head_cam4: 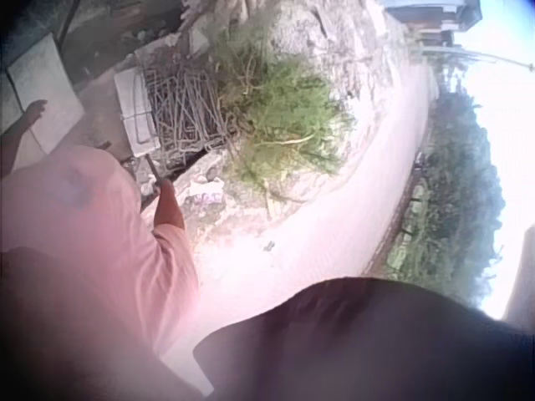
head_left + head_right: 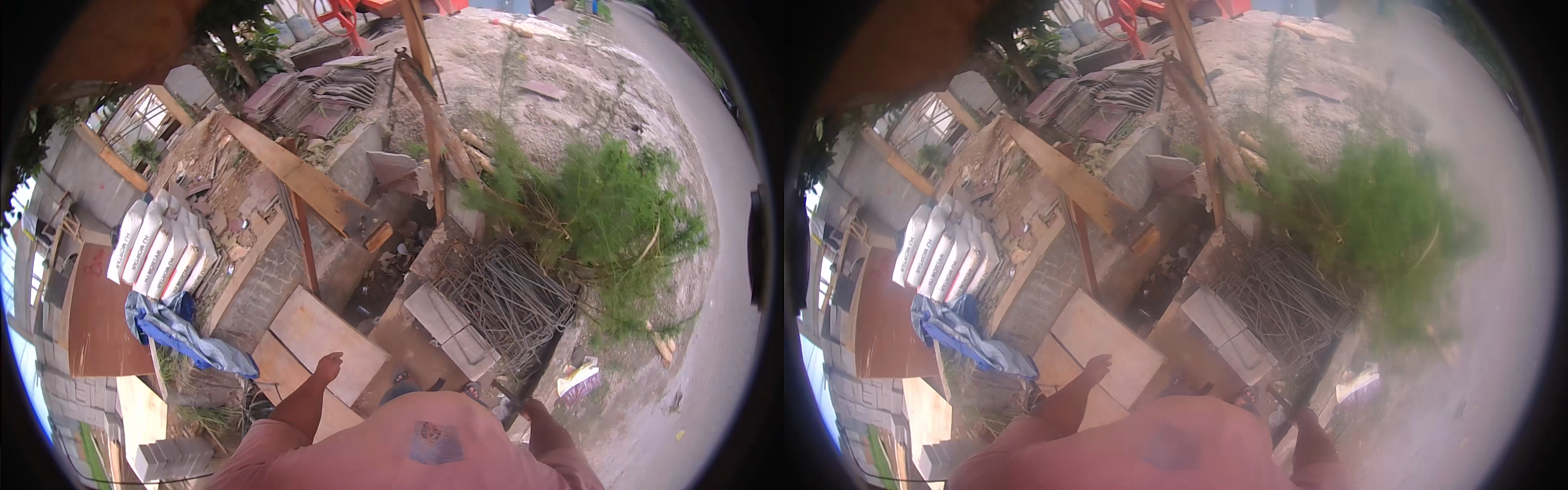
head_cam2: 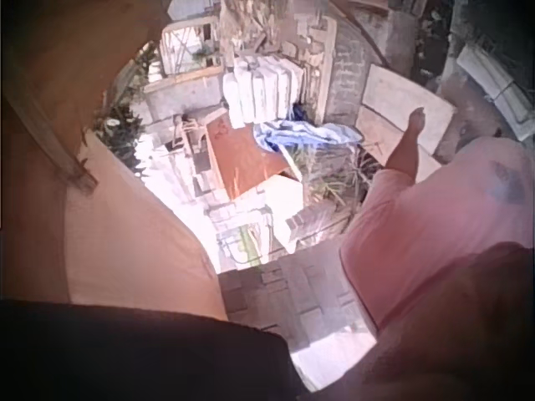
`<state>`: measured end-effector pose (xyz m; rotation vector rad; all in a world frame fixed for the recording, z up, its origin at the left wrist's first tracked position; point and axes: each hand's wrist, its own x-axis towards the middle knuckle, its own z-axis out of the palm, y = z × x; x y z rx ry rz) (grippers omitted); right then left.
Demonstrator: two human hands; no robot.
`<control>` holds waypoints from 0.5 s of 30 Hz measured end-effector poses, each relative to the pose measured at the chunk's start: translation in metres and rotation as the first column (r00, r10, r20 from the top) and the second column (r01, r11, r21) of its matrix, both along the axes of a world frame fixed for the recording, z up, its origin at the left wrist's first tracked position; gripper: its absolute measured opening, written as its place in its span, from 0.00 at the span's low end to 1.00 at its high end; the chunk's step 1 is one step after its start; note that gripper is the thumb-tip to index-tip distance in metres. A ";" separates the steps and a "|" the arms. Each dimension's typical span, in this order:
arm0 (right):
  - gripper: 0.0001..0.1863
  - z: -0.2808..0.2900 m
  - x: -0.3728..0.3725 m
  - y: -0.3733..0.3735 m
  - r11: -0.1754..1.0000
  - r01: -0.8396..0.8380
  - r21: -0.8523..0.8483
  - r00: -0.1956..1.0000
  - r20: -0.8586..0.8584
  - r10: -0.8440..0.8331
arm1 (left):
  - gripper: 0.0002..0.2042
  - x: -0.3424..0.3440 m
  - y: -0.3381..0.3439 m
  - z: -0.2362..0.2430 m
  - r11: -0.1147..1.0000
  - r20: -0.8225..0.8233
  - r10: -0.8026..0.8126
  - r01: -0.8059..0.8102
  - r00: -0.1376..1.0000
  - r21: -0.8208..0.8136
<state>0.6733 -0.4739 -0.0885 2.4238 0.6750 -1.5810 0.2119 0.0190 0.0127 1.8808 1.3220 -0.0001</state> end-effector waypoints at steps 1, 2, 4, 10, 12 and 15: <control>0.22 0.000 0.014 0.023 0.987 -0.162 0.016 0.986 0.037 0.161 | 0.20 -0.011 -0.010 -0.004 0.998 0.014 0.069 -0.069 0.998 -0.012; 0.20 -0.012 0.028 0.046 0.996 -0.083 -0.034 0.996 0.004 0.084 | 0.21 -0.017 -0.025 -0.009 0.990 0.032 0.137 -0.136 0.990 -0.033; 0.13 -0.078 0.060 0.082 0.984 0.020 0.179 0.999 -0.038 -0.013 | 0.21 -0.031 -0.048 -0.031 0.936 0.071 0.318 -0.300 0.945 -0.186; 0.15 0.029 0.065 0.207 0.953 -0.105 0.285 0.994 0.030 0.100 | 0.30 0.014 -0.114 -0.007 0.980 -0.038 -0.072 0.063 0.997 -0.191; 0.16 0.066 0.028 0.248 0.931 -0.145 0.335 0.988 0.003 0.153 | 0.29 -0.022 -0.111 -0.036 0.974 -0.188 -0.166 0.132 0.968 -0.183; 0.17 0.113 -0.028 0.285 0.902 -0.174 0.396 0.979 -0.027 0.201 | 0.27 -0.068 -0.102 -0.075 0.925 -0.399 -0.370 0.292 0.839 -0.243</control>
